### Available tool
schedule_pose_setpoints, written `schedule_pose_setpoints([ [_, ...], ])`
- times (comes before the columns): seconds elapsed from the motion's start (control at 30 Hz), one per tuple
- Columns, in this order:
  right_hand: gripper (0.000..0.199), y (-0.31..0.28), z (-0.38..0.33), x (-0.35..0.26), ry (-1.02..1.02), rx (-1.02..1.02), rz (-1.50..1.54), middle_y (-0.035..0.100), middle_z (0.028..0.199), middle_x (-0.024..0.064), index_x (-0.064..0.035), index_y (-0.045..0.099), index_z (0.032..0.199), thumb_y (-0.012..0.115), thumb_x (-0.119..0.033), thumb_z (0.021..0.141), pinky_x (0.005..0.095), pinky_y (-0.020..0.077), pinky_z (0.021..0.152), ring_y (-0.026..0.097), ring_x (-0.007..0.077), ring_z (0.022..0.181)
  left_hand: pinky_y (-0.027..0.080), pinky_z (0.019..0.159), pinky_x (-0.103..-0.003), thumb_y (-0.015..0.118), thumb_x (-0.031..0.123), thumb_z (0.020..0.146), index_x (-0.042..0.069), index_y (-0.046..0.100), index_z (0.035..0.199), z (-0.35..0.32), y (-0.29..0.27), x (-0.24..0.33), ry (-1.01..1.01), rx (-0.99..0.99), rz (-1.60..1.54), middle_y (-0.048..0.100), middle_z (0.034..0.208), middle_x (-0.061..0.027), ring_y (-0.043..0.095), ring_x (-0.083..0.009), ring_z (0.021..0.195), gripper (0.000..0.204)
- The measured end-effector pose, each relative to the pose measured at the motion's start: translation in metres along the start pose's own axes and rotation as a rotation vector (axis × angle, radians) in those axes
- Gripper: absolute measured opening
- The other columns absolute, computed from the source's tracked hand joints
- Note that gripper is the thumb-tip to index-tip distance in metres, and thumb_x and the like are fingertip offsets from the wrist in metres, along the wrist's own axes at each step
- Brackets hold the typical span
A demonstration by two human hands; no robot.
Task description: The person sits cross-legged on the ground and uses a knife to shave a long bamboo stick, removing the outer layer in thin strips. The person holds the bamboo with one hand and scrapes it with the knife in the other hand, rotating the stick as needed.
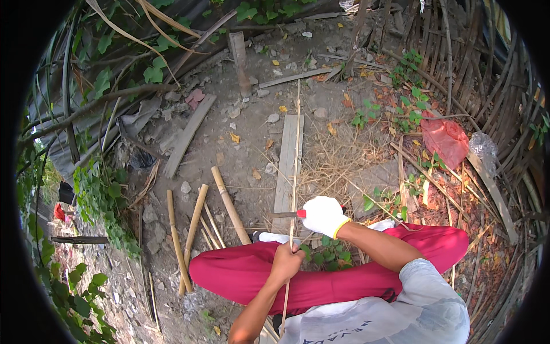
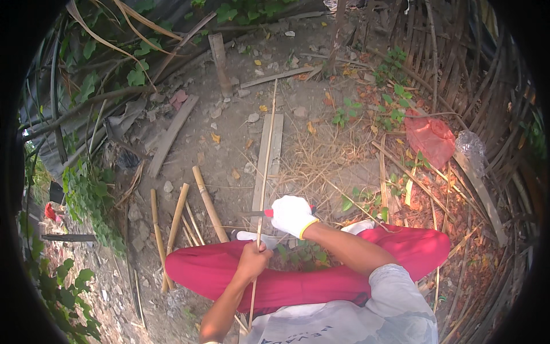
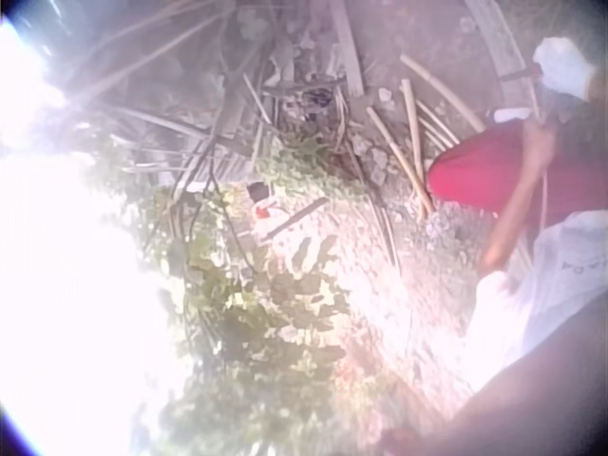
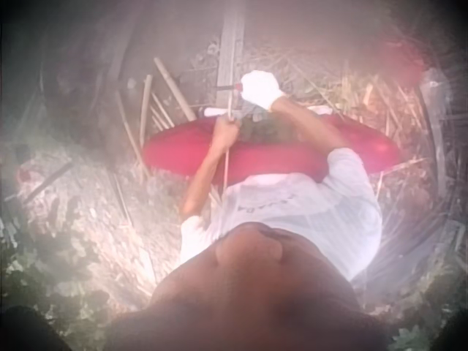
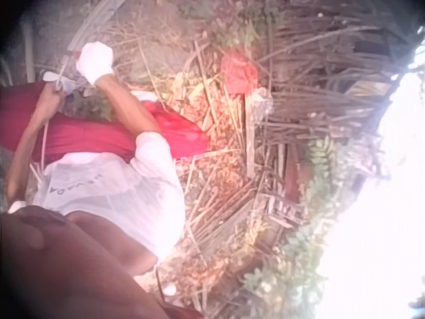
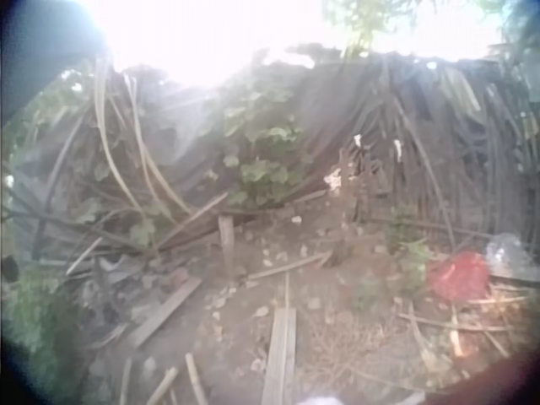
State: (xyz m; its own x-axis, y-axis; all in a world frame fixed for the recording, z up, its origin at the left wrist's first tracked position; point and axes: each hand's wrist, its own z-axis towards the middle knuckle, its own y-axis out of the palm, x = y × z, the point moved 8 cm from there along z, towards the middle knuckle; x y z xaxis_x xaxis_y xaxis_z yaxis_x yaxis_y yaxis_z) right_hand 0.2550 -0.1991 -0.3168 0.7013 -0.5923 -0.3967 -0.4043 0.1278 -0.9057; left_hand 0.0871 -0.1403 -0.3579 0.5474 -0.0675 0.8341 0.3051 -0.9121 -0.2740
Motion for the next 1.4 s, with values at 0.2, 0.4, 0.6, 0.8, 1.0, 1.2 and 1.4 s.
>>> schedule_pose_setpoints([
  [0.2, 0.025, 0.016, 0.004, 0.011, 0.036, -0.022, -0.043, 0.073, 0.080, 0.0237, -0.0013, 0.077, 0.083, 0.062, -0.021, 0.080, 0.0466, 0.0584, 0.070, 0.074, 0.0383, 0.076, 0.052, 0.074, -0.049, 0.064, 0.014, 0.081, -0.003, 0.057, 0.084, -0.009, 0.002, 0.003, 0.011, 0.045, 0.329, 0.065, 0.076, -0.0288, 0.067, -0.0476, 0.078, 0.019],
  [0.4, 0.026, 0.019, 0.032, 0.068, 0.177, 0.029, -0.073, 0.074, 0.088, 0.0226, -0.0018, 0.077, 0.090, 0.062, -0.022, 0.082, 0.0462, 0.0590, 0.074, 0.074, 0.0371, 0.083, 0.050, 0.071, -0.049, 0.063, 0.014, 0.080, -0.002, 0.053, 0.081, -0.040, 0.015, -0.010, 0.048, -0.023, 0.336, 0.062, 0.072, -0.0260, 0.064, -0.0473, 0.074, 0.018],
  [0.6, 0.025, 0.027, 0.046, 0.090, 0.181, 0.165, -0.071, 0.072, 0.079, 0.0206, -0.0027, 0.076, 0.082, 0.064, -0.024, 0.078, 0.0456, 0.0581, 0.071, 0.073, 0.0375, 0.078, 0.049, 0.067, -0.047, 0.062, 0.013, 0.080, 0.000, 0.052, 0.081, -0.070, 0.008, -0.013, -0.031, -0.101, 0.376, 0.059, 0.066, -0.0226, 0.062, -0.0426, 0.068, 0.016],
  [0.8, 0.024, 0.031, 0.059, 0.085, 0.224, 0.211, -0.025, 0.072, 0.082, 0.0228, -0.0030, 0.076, 0.081, 0.062, -0.023, 0.080, 0.0464, 0.0581, 0.072, 0.073, 0.0384, 0.080, 0.047, 0.065, -0.044, 0.063, 0.013, 0.079, 0.001, 0.050, 0.080, -0.094, -0.011, -0.023, -0.099, -0.085, 0.315, 0.056, 0.063, -0.0198, 0.059, -0.0382, 0.063, 0.017],
  [1.0, 0.024, -0.001, 0.072, 0.150, 0.381, 0.197, -0.108, 0.074, 0.088, 0.0216, -0.0033, 0.077, 0.089, 0.061, -0.020, 0.085, 0.0464, 0.0585, 0.077, 0.074, 0.0371, 0.085, 0.046, 0.061, -0.042, 0.063, 0.013, 0.080, 0.003, 0.050, 0.079, -0.154, -0.022, -0.048, -0.150, -0.180, 0.380, 0.054, 0.062, -0.0156, 0.058, -0.0302, 0.060, 0.016],
  [1.2, 0.024, -0.012, 0.085, 0.195, 0.415, 0.274, -0.236, 0.075, 0.087, 0.0180, -0.0075, 0.078, 0.089, 0.058, -0.019, 0.088, 0.0446, 0.0594, 0.072, 0.075, 0.0342, 0.082, 0.041, 0.057, -0.037, 0.065, 0.012, 0.081, 0.004, 0.048, 0.077, -0.139, -0.012, -0.074, -0.085, -0.182, 0.214, 0.046, 0.060, -0.0091, 0.045, -0.0178, 0.057, 0.020],
  [1.4, 0.024, -0.047, 0.093, 0.182, 0.361, 0.315, -0.270, 0.075, 0.088, 0.0191, -0.0057, 0.078, 0.090, 0.058, -0.018, 0.088, 0.0444, 0.0592, 0.074, 0.075, 0.0351, 0.084, 0.033, 0.055, -0.027, 0.065, 0.003, 0.087, 0.013, 0.042, 0.073, -0.152, -0.013, -0.081, -0.134, -0.218, 0.024, 0.038, 0.066, 0.0078, 0.037, -0.0041, 0.063, 0.029],
])
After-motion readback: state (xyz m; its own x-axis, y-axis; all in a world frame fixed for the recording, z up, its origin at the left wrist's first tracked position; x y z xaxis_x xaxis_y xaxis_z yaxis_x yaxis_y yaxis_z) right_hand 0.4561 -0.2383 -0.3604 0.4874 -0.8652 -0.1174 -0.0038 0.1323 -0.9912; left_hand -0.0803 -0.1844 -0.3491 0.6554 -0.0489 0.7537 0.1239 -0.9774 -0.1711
